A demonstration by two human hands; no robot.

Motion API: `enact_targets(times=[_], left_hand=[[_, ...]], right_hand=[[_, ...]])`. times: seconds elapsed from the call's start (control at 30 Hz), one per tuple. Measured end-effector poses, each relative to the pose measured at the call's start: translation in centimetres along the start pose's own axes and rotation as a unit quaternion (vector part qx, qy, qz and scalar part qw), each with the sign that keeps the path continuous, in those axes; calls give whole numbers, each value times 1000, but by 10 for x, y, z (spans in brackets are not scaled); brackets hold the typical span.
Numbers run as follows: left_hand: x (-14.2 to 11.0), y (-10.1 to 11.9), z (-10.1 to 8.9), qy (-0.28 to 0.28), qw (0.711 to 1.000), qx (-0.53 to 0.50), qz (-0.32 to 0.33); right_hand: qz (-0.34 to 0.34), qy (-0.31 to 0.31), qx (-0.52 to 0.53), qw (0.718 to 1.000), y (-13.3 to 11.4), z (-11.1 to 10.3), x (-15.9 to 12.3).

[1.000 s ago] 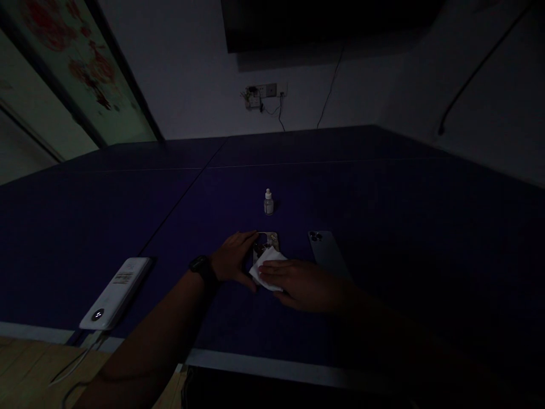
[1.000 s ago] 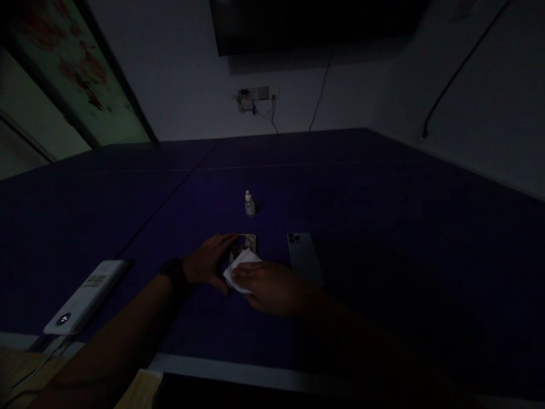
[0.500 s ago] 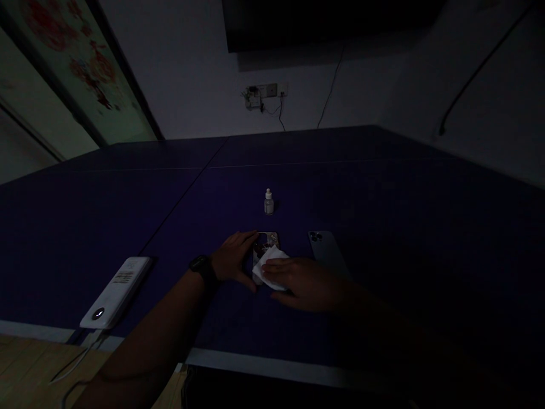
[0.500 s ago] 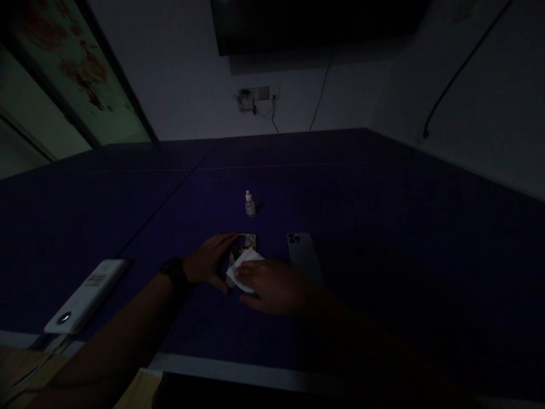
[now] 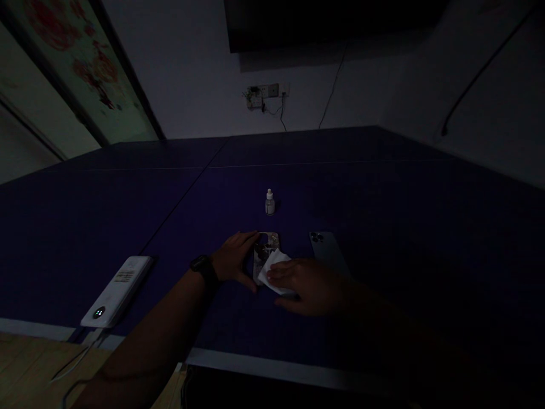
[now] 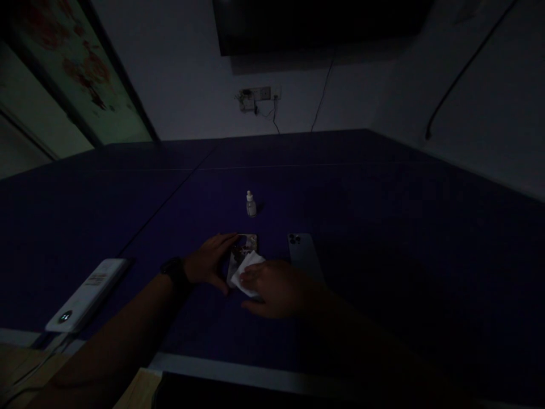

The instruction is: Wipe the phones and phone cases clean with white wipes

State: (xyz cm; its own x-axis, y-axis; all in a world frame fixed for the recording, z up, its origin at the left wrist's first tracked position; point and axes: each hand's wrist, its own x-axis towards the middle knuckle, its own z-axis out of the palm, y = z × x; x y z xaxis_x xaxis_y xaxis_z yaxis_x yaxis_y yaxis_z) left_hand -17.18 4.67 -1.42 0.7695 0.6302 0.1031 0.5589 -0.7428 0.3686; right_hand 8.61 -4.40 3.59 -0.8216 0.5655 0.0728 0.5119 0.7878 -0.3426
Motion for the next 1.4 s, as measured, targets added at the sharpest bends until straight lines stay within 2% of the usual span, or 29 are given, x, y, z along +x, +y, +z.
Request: enact_targets(times=[0.17,0.27,0.37,0.57,0.7,0.8,0.93,1.0,1.07,1.13,1.2,1.3,1.4], left_hand=[[0,1,-1,-9,1000,1,-5],[0,0,0,-11,1000,1,-8],[0,0,0,-3,1000,0,-5],[0,2,-2,-9,1000,-8,-13],[0,3,-2,-4,1000,-16,-3],[-1,2,-1,2,1000,-30,4],[-1,0,-4,-23,998,-55,2],[-2,0,-8,-47,997,-63,-15],[-2,1,-14,-67,994,-76,-39],[-3,7,-21,-75,991,-95,-58],[-2,17,-27,-63,990,-108,-67],[4,42,-31,-17,992,-88,-89],[15,71,-29,-12,985,-14,-172]], right_hand=[[-65,-6,7,998,-3,3,4],[-34,14,-6,999,1,4,5],[-7,8,-12,1000,6,2,1],[-68,-5,-31,997,12,8,3],[-69,9,-46,997,18,10,3],[-60,29,-13,998,22,8,1],[-13,85,109,990,26,6,-2],[56,140,212,965,31,3,-2],[134,205,309,919,38,1,-1],[186,257,364,876,48,-1,0],[206,290,382,853,59,-2,2],[226,331,410,819,70,-2,4],[237,361,433,791,74,1,6]])
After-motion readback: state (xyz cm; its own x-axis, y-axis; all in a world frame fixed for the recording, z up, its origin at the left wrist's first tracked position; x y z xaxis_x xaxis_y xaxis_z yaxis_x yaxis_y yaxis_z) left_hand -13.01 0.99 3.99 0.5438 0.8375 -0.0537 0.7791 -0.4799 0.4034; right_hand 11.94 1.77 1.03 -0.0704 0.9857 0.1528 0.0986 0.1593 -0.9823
